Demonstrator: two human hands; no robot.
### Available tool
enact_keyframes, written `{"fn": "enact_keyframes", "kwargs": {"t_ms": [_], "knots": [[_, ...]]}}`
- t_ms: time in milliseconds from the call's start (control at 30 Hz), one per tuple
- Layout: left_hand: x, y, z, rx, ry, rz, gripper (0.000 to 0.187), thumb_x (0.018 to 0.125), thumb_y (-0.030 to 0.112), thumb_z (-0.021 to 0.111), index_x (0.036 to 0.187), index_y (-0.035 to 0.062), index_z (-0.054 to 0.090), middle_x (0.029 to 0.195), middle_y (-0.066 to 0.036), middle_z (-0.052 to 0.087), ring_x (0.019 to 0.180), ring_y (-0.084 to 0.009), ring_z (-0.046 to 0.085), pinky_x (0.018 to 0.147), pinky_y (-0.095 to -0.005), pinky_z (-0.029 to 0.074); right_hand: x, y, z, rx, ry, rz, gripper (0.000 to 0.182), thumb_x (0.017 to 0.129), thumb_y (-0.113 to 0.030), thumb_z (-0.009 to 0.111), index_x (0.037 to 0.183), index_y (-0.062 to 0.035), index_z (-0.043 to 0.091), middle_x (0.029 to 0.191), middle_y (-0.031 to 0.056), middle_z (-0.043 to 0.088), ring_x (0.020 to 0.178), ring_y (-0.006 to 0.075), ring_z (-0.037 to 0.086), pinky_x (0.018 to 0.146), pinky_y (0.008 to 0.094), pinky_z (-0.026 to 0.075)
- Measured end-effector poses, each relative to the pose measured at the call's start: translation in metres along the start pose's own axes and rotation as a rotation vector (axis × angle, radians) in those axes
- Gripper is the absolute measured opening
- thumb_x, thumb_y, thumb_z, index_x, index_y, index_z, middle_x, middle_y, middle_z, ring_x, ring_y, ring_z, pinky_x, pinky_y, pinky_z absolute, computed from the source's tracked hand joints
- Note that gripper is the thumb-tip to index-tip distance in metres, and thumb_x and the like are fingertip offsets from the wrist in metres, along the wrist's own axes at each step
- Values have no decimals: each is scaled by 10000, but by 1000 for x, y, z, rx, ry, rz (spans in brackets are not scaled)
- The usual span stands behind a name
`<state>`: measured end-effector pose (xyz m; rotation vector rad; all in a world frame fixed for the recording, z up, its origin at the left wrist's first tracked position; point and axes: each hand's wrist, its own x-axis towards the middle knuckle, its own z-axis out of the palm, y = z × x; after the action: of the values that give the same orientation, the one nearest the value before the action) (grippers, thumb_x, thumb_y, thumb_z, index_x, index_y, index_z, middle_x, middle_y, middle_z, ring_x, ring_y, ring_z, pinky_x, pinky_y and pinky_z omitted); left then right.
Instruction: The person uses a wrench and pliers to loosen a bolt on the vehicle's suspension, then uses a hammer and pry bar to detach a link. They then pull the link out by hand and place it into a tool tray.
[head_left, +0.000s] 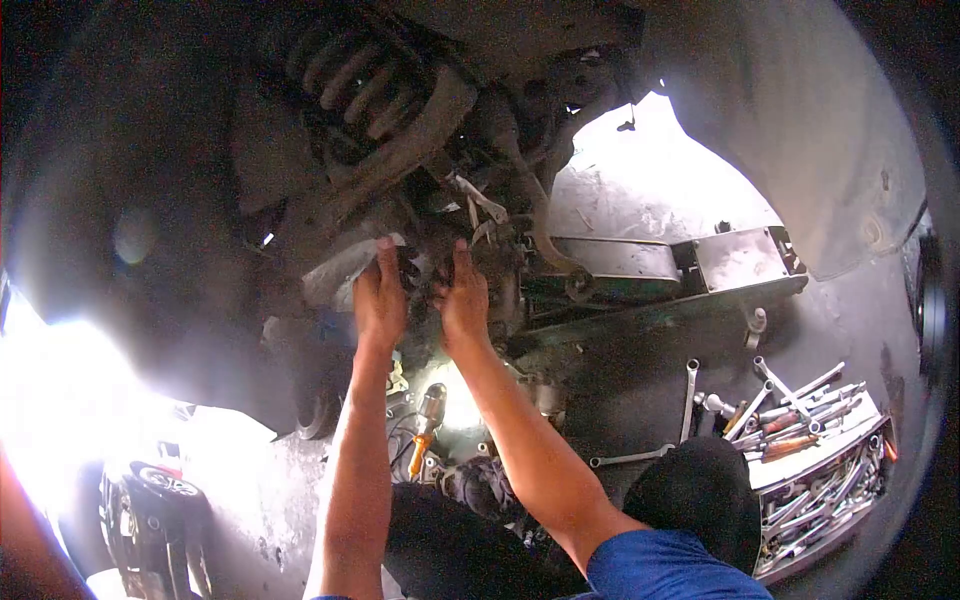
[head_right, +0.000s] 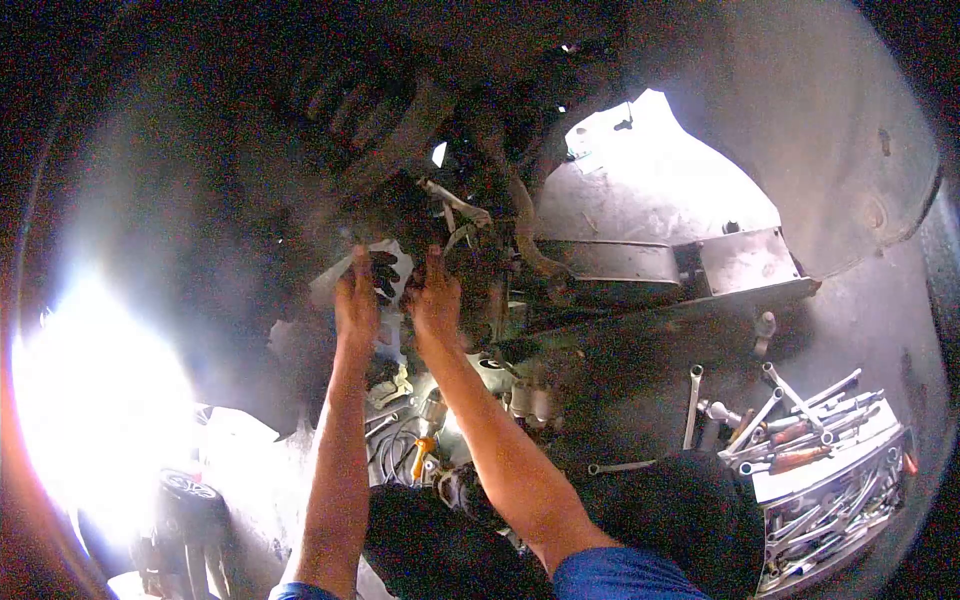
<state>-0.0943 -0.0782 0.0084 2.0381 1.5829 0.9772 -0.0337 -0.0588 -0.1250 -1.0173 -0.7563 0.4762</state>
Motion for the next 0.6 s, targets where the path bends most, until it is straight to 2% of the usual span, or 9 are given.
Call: {"fn": "enact_keyframes", "kwargs": {"t_ms": [33, 133, 233, 333, 400, 433, 500, 567, 600], "knots": [[6, -10, 5, 0, -6, 62, 605, 1038, 495, 414, 1216, -48, 614, 1234, -323, 605, 1127, -472, 596, 943, -429, 464, -10, -3, -15, -240, 121, -249, 475, 925, -378, 581, 1237, -24, 520, 1053, 151, 594, 856, 270, 584, 760, 375, 478], [25, -36, 27, -88, -144, 83, 587, 1038, 479, 425, 1204, -51, 614, 1217, -327, 612, 1114, -466, 599, 925, -452, 471, -20, 7, -39, 329, -77, 178, 516, 979, -557, 544, 1072, -57, 625, 916, 46, 622, 767, 145, 599, 660, 285, 495], [56, -66, 76, -77, -109, 297, 560, 1025, 461, 466, 1235, -42, 594, 1229, -326, 605, 1103, -462, 598, 922, -486, 476, -12, -31, -88, 480, -237, 336, 461, 993, -571, 501, 920, -125, 590, 745, 5, 510, 612, 115, 479, 604, 284, 424], [92, -87, 117, 434, -194, 619, 577, 998, 458, 519, 1316, -22, 540, 1277, -321, 581, 1149, -468, 580, 955, -500, 470, 5, -64, -123, 908, -462, 579, 473, 1019, -562, 442, 731, -188, 486, 564, -46, 329, 475, 102, 303, 547, 277, 308], [99, -89, 130, 501, -346, 583, 619, 982, 473, 541, 1372, -5, 499, 1324, -309, 558, 1201, -468, 557, 993, -492, 455, 10, -75, -137, 950, -467, 499, 482, 1035, -534, 413, 686, -202, 404, 529, -59, 241, 462, 101, 232, 544, 273, 258], [95, -73, 130, 321, -424, 456, 643, 977, 487, 545, 1397, 4, 479, 1351, -298, 545, 1227, -464, 543, 1014, -484, 443, 12, -83, -143, 968, -466, 453, 492, 1043, -521, 398, 664, -209, 364, 512, -65, 197, 456, 101, 196, 543, 272, 233], [101, -63, 141, 45, -405, 340, 677, 970, 511, 546, 1426, 19, 460, 1399, -273, 522, 1282, -448, 507, 1057, -468, 413, 7, -100, -153, 880, -410, 408, 488, 1057, -510, 367, 666, -218, 400, 479, -66, 221, 435, 94, 201, 544, 269, 264], [113, -90, 177, -143, -215, 326, 693, 965, 531, 541, 1437, 30, 460, 1439, -244, 502, 1341, -423, 464, 1101, -453, 376, 2, -108, -161, 814, -414, 347, 498, 1059, -522, 341, 670, -217, 396, 458, -61, 235, 423, 96, 203, 542, 267, 278], [102, -81, 167, -185, -277, 279, 703, 962, 541, 540, 1441, 34, 458, 1452, -235, 492, 1353, -413, 453, 1109, -455, 366, -3, -103, -166, 772, -402, 314, 501, 1054, -541, 336, 681, -211, 387, 456, -56, 240, 426, 104, 206, 535, 274, 278]]}}
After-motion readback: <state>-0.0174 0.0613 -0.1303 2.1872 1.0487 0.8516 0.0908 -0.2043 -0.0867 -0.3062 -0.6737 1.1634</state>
